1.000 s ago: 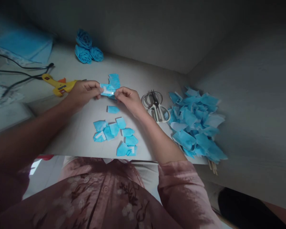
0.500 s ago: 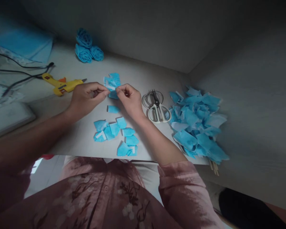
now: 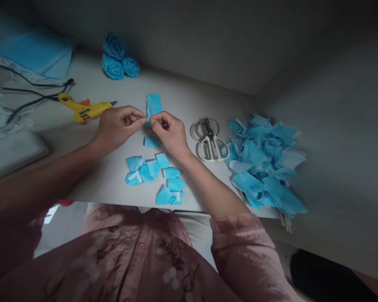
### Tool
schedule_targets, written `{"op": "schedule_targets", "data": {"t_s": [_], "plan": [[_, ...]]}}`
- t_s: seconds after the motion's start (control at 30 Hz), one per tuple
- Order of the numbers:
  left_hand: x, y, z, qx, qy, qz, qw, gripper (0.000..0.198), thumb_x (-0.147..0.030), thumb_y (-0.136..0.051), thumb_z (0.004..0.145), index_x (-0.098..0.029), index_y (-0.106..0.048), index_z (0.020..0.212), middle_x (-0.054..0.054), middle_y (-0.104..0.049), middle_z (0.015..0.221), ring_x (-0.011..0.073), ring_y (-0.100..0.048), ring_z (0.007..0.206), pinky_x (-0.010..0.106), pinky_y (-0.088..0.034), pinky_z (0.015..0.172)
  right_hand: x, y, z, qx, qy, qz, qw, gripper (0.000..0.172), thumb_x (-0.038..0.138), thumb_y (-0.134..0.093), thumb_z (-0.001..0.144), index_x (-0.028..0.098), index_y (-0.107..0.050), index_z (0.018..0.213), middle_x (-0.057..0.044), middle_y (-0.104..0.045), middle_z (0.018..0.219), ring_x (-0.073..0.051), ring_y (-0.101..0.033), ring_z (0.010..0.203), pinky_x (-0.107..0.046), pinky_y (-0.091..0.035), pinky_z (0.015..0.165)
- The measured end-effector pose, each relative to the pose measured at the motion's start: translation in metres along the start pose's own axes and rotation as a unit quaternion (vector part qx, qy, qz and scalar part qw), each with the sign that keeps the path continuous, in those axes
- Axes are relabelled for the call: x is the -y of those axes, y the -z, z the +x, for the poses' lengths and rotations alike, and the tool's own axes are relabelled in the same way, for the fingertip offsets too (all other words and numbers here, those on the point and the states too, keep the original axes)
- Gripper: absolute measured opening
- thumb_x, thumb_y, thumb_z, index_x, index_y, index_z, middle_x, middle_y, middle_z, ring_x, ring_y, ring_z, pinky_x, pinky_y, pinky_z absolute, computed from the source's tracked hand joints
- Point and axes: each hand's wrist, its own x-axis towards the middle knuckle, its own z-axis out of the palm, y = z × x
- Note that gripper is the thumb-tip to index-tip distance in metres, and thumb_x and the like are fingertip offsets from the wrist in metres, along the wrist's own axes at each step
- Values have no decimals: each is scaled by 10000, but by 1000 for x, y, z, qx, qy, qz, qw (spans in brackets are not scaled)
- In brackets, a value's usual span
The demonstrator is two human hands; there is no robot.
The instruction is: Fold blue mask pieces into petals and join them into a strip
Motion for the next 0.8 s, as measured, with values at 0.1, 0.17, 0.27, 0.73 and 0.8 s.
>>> {"op": "schedule_targets", "data": {"t_s": [0.1, 0.17, 0.27, 0.73, 0.8], "plan": [[3, -1, 0, 7, -3, -11, 1000, 103, -313, -710, 853, -219, -747, 831, -32, -595, 608, 138, -497, 599, 291, -366, 596, 0, 0, 0, 2, 5, -9, 1000, 237, 438, -700, 914, 209, -694, 856, 3, -648, 813, -146, -571, 790, -289, -481, 752], [4, -1, 0, 13, -3, -16, 1000, 110, -317, -709, 855, -218, -747, 824, -29, -601, 610, 139, -503, 602, 287, -373, 596, 0, 1, 0, 3, 9, -18, 1000, 239, 442, -694, 917, 211, -694, 852, 2, -648, 812, -147, -570, 784, -289, -485, 750], [2, -1, 0, 18, 0, -16, 1000, 99, -302, -708, 843, -216, -748, 812, -26, -614, 612, 141, -514, 607, 284, -386, 603, 2, 1, 1, 6, 21, -24, 999, 269, 475, -712, 909, 216, -694, 838, 0, -661, 797, -149, -565, 766, -293, -493, 749], [1, 1, 2, 36, -8, -33, 999, 111, -207, -626, 836, -207, -714, 768, -6, -641, 649, 149, -555, 640, 267, -413, 607, 2, 4, 3, 14, 26, -32, 999, 328, 529, -723, 897, 213, -686, 820, -3, -652, 789, -148, -565, 763, -290, -498, 746], [1, 1, 2, 36, -8, -36, 999, 104, -239, -645, 836, -209, -714, 764, -8, -642, 646, 146, -548, 632, 264, -413, 601, 2, 3, 3, 15, 32, -32, 999, 314, 509, -715, 905, 210, -681, 819, 2, -650, 782, -141, -564, 750, -284, -494, 738]]}}
